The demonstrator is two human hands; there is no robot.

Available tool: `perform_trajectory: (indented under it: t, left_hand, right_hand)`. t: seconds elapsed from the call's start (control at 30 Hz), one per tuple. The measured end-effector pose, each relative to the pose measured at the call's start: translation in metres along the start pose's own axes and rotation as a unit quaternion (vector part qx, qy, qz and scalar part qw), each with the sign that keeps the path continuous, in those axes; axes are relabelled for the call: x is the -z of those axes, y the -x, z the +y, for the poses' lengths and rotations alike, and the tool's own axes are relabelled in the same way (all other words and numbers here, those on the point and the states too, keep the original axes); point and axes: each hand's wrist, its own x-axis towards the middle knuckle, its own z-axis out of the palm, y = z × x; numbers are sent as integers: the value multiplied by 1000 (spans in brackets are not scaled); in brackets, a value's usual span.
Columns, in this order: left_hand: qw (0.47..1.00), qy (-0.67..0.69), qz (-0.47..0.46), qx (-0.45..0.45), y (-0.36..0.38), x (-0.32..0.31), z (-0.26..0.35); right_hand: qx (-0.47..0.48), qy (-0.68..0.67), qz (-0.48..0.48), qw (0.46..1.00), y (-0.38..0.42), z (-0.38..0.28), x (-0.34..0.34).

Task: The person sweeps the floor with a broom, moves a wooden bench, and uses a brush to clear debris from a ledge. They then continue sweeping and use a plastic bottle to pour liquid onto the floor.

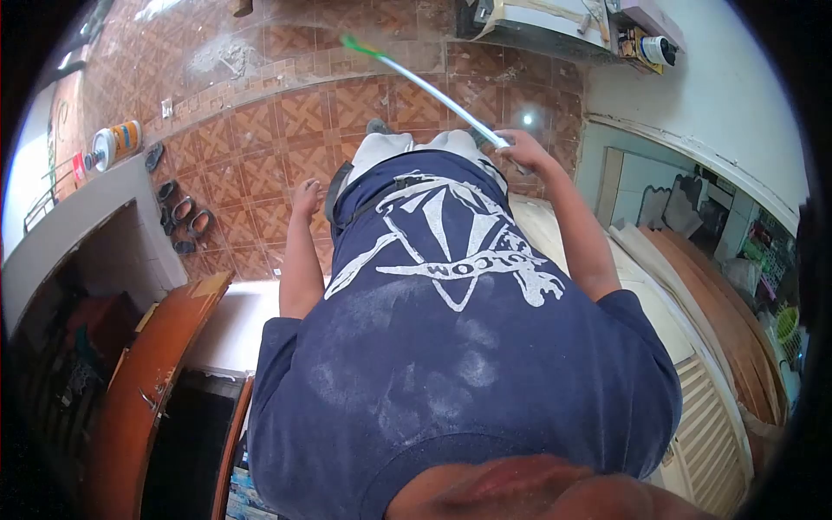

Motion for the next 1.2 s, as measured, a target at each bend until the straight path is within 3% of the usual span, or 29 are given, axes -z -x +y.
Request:
perform_trajectory:
  t: [0.17,0.27,0.43,0.63,0.7,0.83,0.93,1.0,1.03,1.1,1.17,1.2]
  left_hand:
    - [998,4,20,58,-6,26,-16]
    - [996,62,-1,63,-27,40,-44]
    - [997,28,3,76,-14,45,-24]
    - [997,-9,3,71,-5,54,-8]
    - [998,-27,9,62,3,56,2]
    - [996,62,63,-29,0,57,20]
    - [996,57,58,-33,-5,45,40]
    - [977,-74,75,-187,-29,34,45]
    - [976,-72,76,-189,-20,25,71]
    - [949,-153,22,-275,0,-5,136]
    - [929,-170,-49,-326,19,-37,198]
    - [917,-183,-98,-341,31,-54,231]
  right_hand:
    - [116,-3,55,992,14,8,-61]
    - [66,13,95,993,40,-19,-70]
    - [29,202,219,954,9,-43,-73]
    - [-14,159,219,963,-134,-54,-70]
    - [-59,84,65,993,-163,-70,-64]
    - [-33,-101,62,992,-147,-90,-50]
    - [-35,-76,117,990,-109,-98,-53]
    - [-38,-73,142,987,-95,-103,-50]
    - [-15,-37,162,986,-98,-98,-50]
    - [7,-7,186,982,-112,-90,-46]
    - [64,143,213,964,-148,-85,-44]
    - [22,111,181,977,-182,-75,-46]
